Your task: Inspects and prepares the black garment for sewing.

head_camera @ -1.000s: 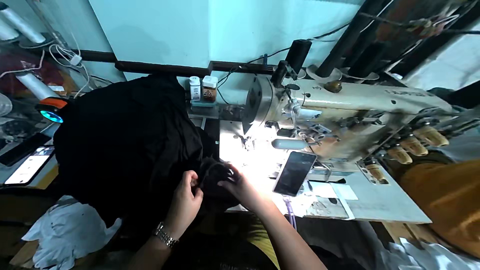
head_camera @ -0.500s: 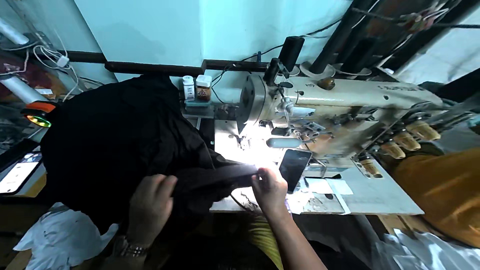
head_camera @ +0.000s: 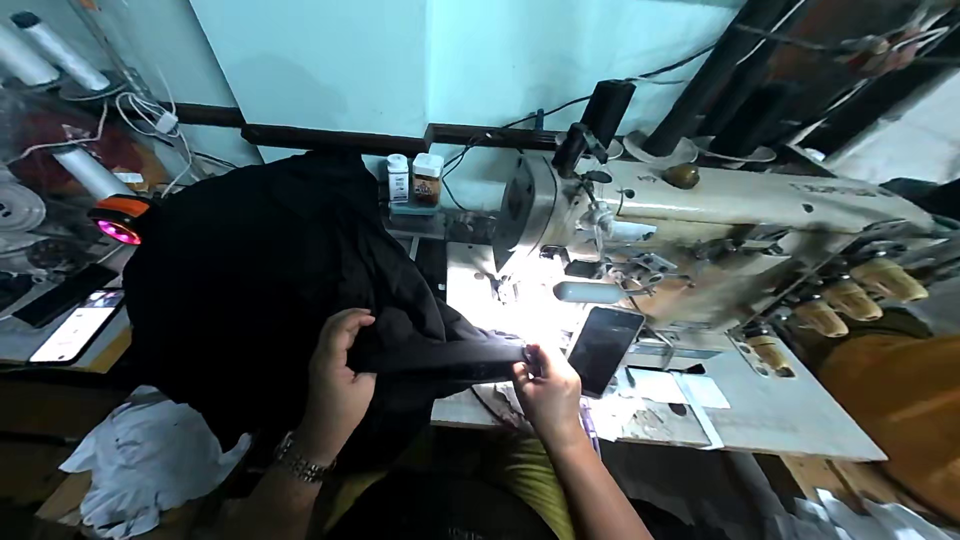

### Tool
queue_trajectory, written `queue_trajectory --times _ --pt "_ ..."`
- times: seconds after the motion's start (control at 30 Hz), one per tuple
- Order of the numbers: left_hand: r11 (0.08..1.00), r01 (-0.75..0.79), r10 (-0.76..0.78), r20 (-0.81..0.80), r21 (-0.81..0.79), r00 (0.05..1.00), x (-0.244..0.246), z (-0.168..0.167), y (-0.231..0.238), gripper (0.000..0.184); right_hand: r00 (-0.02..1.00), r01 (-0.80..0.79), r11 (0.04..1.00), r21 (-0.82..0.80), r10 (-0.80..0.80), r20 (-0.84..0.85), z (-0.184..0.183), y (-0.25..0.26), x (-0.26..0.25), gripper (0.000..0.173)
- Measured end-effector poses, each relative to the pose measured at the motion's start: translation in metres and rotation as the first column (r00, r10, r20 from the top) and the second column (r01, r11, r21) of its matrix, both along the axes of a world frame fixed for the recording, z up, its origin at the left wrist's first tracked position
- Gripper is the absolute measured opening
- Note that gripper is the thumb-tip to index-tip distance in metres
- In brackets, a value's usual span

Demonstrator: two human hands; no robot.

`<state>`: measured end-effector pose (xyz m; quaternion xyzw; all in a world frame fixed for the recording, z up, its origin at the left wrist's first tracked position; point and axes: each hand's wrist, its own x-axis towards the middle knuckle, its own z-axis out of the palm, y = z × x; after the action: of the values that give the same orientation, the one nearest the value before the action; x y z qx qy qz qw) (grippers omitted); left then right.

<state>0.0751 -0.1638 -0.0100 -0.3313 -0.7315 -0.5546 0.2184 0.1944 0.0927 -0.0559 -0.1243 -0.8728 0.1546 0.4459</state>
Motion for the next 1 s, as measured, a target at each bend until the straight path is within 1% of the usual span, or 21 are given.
queue_trajectory --times 0.07,0.17,0.27,0.3,0.37,0.43,0.5,0.57,0.63,0.7,0.73,0.77,0.83,0.87,0.9,0.93,0.97,1.0 --pt "0.998 0.056 -0.055 0.042 -0.032 0.998 0.001 0.000 0.002 0.039 0.998 -0.022 0.999 -0.024 0.024 0.063 -0.002 0.002 0.002 0.026" --pt "0.990 0.120 -0.113 0.081 -0.080 0.990 0.000 0.002 0.003 0.044 0.973 -0.105 0.992 -0.066 0.116 0.199 0.002 0.003 0.005 0.033" --pt "0.982 0.160 -0.150 0.100 -0.103 0.984 0.001 0.003 0.006 0.049 0.962 -0.193 0.981 -0.022 0.194 0.190 0.007 -0.003 0.004 0.036" --pt "0.980 0.173 -0.162 0.107 -0.103 0.981 0.002 0.004 0.007 0.051 0.955 -0.230 0.972 -0.040 0.234 0.182 0.011 -0.010 0.002 0.038" --pt "0.973 0.208 -0.197 0.120 -0.097 0.973 0.004 0.004 0.010 0.053 0.927 -0.327 0.941 -0.083 0.337 0.163 0.020 -0.029 -0.001 0.049" --pt "0.964 0.249 -0.235 0.135 -0.096 0.962 0.007 0.006 0.015 0.057 0.877 -0.436 0.896 -0.084 0.443 0.184 0.025 -0.049 -0.009 0.056" --pt "0.951 0.294 -0.280 0.136 -0.097 0.950 0.011 0.007 0.019 0.059 0.840 -0.498 0.866 -0.047 0.495 0.224 0.028 -0.060 -0.022 0.055" --pt "0.938 0.319 -0.306 0.108 -0.135 0.946 0.017 0.008 0.022 0.057 0.845 -0.502 0.864 -0.053 0.502 0.183 0.028 -0.061 -0.030 0.041" --pt "0.932 0.264 -0.263 0.037 -0.247 0.964 0.016 0.015 0.018 0.056 0.901 -0.429 0.899 -0.087 0.433 0.038 0.035 -0.052 -0.030 0.028" --pt "0.930 0.075 -0.108 -0.072 -0.360 0.992 0.010 0.030 0.001 0.052 0.927 -0.364 0.923 -0.126 0.346 -0.145 0.049 -0.034 -0.019 0.021" --pt "0.925 -0.043 -0.009 -0.135 -0.377 0.991 0.007 0.040 -0.012 0.046 0.915 -0.365 0.919 -0.146 0.325 -0.240 0.057 -0.025 -0.009 0.019" --pt "0.920 -0.163 0.091 -0.209 -0.358 0.974 0.005 0.051 -0.025 0.039 0.892 -0.393 0.903 -0.175 0.328 -0.311 0.066 -0.018 0.003 0.017" --pt "0.911 -0.355 0.267 -0.351 -0.212 0.897 0.006 0.072 -0.039 0.029 0.844 -0.482 0.838 -0.254 0.368 -0.389 0.081 -0.014 0.027 0.016" --pt "0.902 -0.404 0.317 -0.401 -0.153 0.859 0.008 0.077 -0.038 0.027 0.836 -0.505 0.814 -0.287 0.379 -0.396 0.084 -0.015 0.034 0.016" --pt "0.894 -0.428 0.333 -0.439 -0.134 0.834 0.008 0.078 -0.033 0.025 0.846 -0.502 0.805 -0.315 0.381 -0.373 0.083 -0.016 0.037 0.015" --pt "0.895 -0.421 0.316 -0.459 -0.148 0.831 0.004 0.073 -0.024 0.022 0.870 -0.475 0.812 -0.340 0.376 -0.318 0.078 -0.015 0.035 0.015" --pt "0.900 -0.393 0.277 -0.451 -0.186 0.848 -0.003 0.065 -0.014 0.022 0.905 -0.420 0.833 -0.360 0.353 -0.239 0.070 -0.012 0.029 0.014" --pt "0.893 -0.369 0.238 -0.428 -0.256 0.872 -0.014 0.052 -0.005 0.024 0.944 -0.331 0.867 -0.373 0.302 -0.135 0.059 -0.008 0.024 0.014"
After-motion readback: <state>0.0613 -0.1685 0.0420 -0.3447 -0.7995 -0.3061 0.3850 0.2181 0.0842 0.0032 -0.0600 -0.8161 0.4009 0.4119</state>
